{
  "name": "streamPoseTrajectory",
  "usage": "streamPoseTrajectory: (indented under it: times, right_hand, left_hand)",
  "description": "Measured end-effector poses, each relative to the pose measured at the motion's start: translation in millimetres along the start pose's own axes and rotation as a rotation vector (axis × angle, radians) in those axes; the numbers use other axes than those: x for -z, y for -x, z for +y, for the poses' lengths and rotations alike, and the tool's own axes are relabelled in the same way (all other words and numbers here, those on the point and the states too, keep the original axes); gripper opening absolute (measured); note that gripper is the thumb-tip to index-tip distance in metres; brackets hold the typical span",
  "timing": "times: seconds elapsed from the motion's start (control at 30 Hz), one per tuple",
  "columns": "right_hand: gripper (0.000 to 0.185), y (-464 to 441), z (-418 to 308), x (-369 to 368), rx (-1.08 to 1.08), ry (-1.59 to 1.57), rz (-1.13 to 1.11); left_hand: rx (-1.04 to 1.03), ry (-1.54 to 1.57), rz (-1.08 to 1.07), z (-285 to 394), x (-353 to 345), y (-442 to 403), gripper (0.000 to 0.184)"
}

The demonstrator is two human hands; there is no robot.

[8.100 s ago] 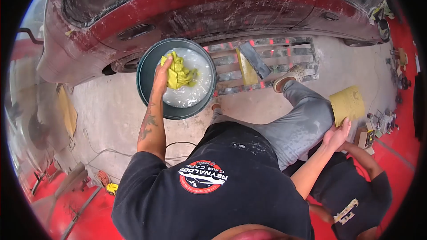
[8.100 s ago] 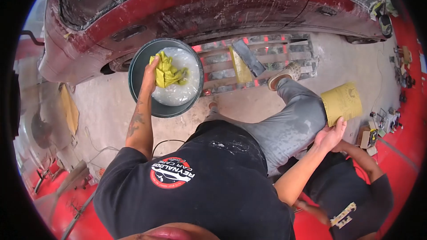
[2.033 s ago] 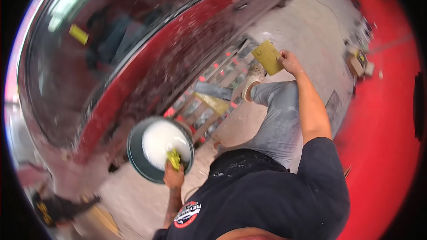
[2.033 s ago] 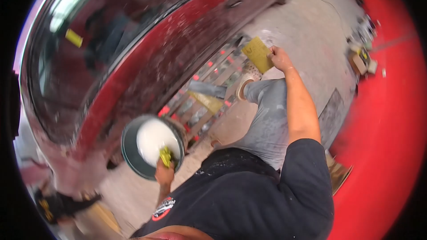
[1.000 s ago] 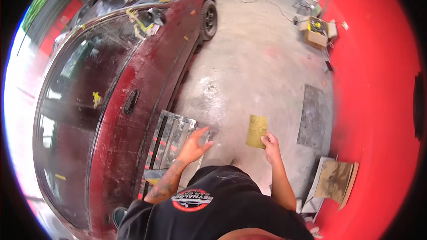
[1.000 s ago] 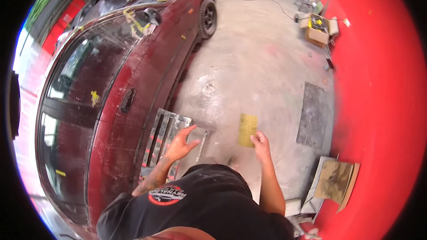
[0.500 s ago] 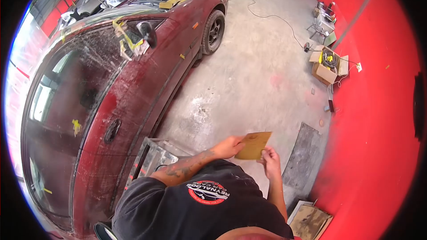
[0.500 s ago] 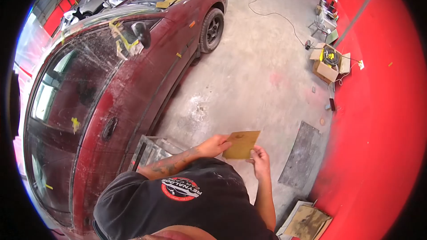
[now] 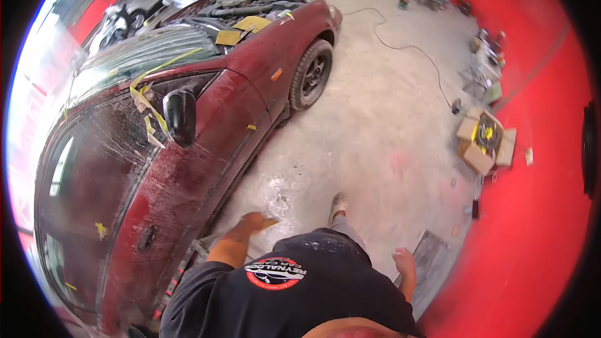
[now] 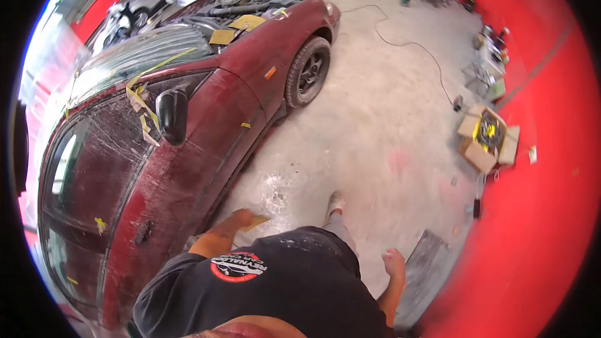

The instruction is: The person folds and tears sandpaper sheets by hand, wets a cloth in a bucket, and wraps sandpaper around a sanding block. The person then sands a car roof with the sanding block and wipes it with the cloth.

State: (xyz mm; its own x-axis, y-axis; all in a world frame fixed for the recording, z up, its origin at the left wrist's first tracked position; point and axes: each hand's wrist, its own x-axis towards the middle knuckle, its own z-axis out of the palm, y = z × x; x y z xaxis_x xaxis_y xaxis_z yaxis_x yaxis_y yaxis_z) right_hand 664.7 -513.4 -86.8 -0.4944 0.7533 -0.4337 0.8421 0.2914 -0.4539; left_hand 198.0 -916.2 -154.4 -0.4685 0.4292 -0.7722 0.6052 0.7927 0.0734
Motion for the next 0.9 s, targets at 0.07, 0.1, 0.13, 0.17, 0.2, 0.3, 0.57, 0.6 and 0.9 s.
streamPoseTrajectory:
  times: [0.07,0.1,0.13,0.17,0.2,0.3,0.57,0.6,0.9]
  right_hand:
    - [0.034,-120,3,6,0.419,0.303,-0.069]
    - [0.035,-148,-41,32,0.393,0.253,-0.065]
    - [0.036,-190,-94,61,0.366,0.205,-0.054]
    - [0.037,-245,-118,65,0.385,0.224,0.046]
    - [0.035,-243,-224,120,0.291,0.236,-0.028]
    - [0.034,-341,-332,146,0.652,0.08,0.125]
    - [0.038,-469,-590,80,0.934,-0.125,-0.086]
    - [0.04,-481,-609,67,1.042,-0.108,-0.066]
    - [0.052,-642,-898,57,1.197,0.217,-0.094]
  left_hand:
    - [0.022,0.053,0.003,-31,2,35,0.029]
    - [0.06,0.149,0.103,-44,-5,42,0.028]
    - [0.096,0.242,0.21,-53,-11,47,0.027]
    - [0.113,0.249,0.211,-53,-3,50,0.027]
    - [0.232,0.337,0.257,-52,-3,54,0.026]
    - [0.421,0.499,0.408,-51,-42,35,0.025]
    - [0.712,1.052,0.796,13,26,-39,0.029]
    - [0.649,1.184,0.814,8,35,-45,0.029]
    - [0.841,1.28,1.285,33,213,-27,0.036]
